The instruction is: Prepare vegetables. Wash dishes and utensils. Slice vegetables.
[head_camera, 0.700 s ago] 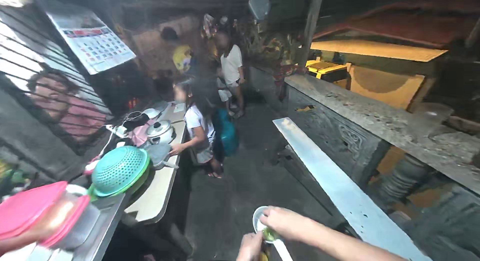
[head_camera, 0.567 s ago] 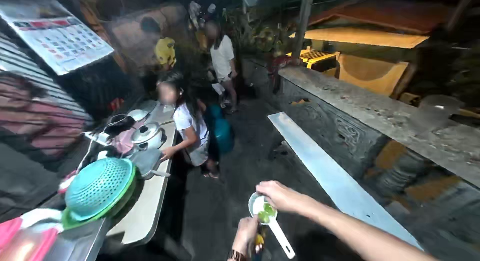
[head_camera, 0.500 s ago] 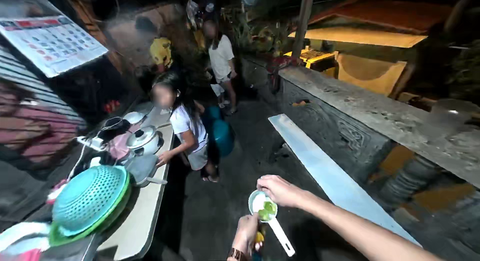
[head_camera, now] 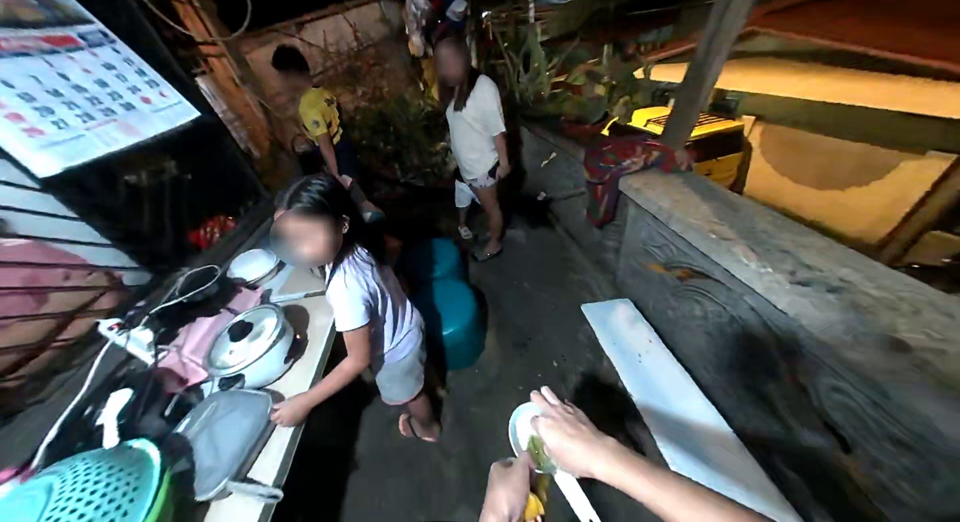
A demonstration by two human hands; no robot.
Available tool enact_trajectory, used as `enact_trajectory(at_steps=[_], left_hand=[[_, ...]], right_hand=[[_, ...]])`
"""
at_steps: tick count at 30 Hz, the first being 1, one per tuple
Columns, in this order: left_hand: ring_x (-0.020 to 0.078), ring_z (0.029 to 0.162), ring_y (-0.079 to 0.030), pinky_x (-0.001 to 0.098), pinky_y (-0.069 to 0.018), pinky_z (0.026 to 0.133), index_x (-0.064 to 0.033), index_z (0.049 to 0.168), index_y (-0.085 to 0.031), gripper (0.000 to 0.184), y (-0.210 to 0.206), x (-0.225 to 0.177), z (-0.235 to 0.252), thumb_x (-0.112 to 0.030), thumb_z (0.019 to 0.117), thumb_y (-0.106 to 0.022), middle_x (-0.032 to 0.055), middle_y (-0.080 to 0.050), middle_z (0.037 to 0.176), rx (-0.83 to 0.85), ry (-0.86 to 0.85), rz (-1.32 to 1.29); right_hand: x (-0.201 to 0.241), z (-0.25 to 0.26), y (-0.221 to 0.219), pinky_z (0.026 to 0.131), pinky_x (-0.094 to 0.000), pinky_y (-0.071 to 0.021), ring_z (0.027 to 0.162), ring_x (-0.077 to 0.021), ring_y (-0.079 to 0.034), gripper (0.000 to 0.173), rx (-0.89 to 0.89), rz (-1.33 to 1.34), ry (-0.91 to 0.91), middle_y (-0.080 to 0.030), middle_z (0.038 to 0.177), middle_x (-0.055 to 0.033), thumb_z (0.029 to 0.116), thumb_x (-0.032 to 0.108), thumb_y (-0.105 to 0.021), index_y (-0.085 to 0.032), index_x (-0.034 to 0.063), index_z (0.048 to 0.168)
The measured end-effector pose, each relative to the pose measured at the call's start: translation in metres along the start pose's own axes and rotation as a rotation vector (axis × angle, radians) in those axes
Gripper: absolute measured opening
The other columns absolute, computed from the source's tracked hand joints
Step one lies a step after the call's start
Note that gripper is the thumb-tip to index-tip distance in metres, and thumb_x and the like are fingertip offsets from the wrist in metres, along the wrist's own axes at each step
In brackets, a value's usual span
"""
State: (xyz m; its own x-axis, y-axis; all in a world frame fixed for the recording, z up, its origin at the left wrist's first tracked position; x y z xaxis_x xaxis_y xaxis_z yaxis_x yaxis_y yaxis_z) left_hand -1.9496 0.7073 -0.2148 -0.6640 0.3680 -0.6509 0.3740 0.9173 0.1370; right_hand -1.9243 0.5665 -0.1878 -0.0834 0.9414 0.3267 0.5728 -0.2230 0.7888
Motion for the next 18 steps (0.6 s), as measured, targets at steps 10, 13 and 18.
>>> enact_trajectory(at_steps=[10,13,18], left_hand=[[0.0087,0.047,-0.046,0.0234,-0.0403,0.045,-0.0012,0.101,-0.061,0.036,0.010,-0.147,0.128,-0.033,0.1097,-0.045,0.0025,-0.051,0.065,-0.007,0.028,-0.076],[0.0094,0.051,-0.046,0.0247,-0.0409,0.049,-0.0016,0.103,-0.062,0.036,0.023,-0.190,0.168,-0.033,0.1089,-0.047,0.0029,-0.052,0.069,-0.009,0.005,-0.033],[0.0132,0.062,-0.049,0.0302,-0.0440,0.057,0.0001,0.111,-0.065,0.037,0.050,-0.266,0.226,-0.033,0.1086,-0.048,0.0070,-0.057,0.081,-0.026,-0.069,0.022]], right_hand=[[-0.072,0.128,0.119,0.115,-0.0571,-0.0348,0.146,-0.0433,-0.034,0.027,-0.214,0.051,0.079,-0.041,0.155,-0.0220,0.1008,0.014,-0.058,-0.070,0.0036,0.123],[-0.086,0.169,0.154,0.114,-0.0629,-0.0316,0.144,-0.0455,-0.035,0.027,-0.273,0.011,0.110,-0.042,0.154,-0.0231,0.0987,0.015,-0.063,-0.072,0.0090,0.124],[-0.112,0.237,0.211,0.115,-0.0684,-0.0252,0.136,-0.0451,-0.045,0.020,-0.333,-0.048,0.310,-0.061,0.135,-0.0198,0.0916,0.005,-0.067,-0.078,0.0064,0.108]])
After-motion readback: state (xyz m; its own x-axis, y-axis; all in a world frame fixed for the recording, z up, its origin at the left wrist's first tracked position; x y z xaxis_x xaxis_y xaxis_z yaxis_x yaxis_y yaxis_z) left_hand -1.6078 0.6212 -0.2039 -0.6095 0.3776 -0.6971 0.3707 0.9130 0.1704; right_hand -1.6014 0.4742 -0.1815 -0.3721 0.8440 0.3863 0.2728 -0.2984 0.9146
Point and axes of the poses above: each hand's wrist, its own z-axis towards the middle knuckle, its own y-axis out of the back of the hand, x = y × z, the point moved 2 cm from there along z, towards the middle knuckle
